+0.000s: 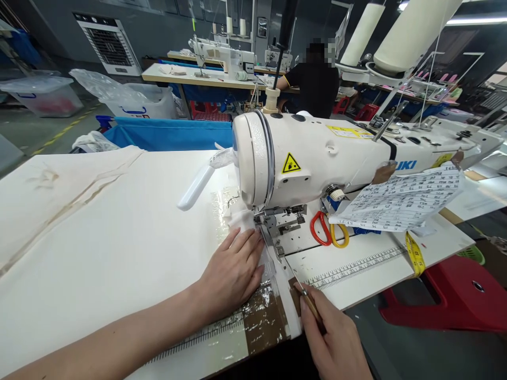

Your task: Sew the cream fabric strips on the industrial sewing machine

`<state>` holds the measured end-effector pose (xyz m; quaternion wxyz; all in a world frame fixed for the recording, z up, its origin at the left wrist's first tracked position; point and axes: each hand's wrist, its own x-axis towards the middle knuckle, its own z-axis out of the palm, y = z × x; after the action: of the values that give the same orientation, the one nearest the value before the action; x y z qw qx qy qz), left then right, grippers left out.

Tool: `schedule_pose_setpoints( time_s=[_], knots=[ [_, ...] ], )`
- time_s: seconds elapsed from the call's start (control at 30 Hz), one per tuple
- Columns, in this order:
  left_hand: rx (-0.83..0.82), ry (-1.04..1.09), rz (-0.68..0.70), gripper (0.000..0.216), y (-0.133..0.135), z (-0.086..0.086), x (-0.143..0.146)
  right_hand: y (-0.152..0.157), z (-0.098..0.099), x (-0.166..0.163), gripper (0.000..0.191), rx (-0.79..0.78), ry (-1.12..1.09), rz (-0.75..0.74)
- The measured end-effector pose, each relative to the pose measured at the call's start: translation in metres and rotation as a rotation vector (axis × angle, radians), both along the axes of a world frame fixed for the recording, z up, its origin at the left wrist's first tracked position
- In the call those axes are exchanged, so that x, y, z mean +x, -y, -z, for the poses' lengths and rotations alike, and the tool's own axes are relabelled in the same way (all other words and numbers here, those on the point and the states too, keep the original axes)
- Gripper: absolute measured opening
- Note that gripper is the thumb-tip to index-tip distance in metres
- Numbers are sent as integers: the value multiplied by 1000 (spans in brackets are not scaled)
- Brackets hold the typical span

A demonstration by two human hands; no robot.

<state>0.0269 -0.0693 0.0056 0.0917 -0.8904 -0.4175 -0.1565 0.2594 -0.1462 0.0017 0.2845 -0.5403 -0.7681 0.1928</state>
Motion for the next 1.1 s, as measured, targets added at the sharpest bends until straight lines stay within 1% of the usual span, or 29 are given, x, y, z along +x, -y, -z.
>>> schedule_pose_setpoints(
  time_s=[0.1,0.33,0.53,0.63,0.73,0.87,0.93,1.0,1.1],
  knots=[
    [6,-20,8,44,2,-1,1,-1,-2,1,32,-45,-29,14],
    [-38,-44,10,47,4,0,0,-4,-3,-3,30,-50,-59,28],
    [-57,-63,3,49,6,1,0,0,1,-4,29,-44,-124,89],
    [-56,-60,2,49,6,1,0,2,3,-4,30,-102,-151,104],
    [-65,-57,3,49,6,1,0,4,5,-6,33,-149,-234,162],
    [-80,-57,9,50,4,0,-1,9,0,-15,41,-207,-344,234],
    [-86,-53,7,50,2,1,-2,10,-4,-19,38,-225,-342,261],
    [-91,-48,-1,51,0,2,-2,9,-7,-22,30,-179,-309,231],
    [-105,-36,-9,50,-5,1,-3,0,-7,-26,26,0,-263,42]
  ],
)
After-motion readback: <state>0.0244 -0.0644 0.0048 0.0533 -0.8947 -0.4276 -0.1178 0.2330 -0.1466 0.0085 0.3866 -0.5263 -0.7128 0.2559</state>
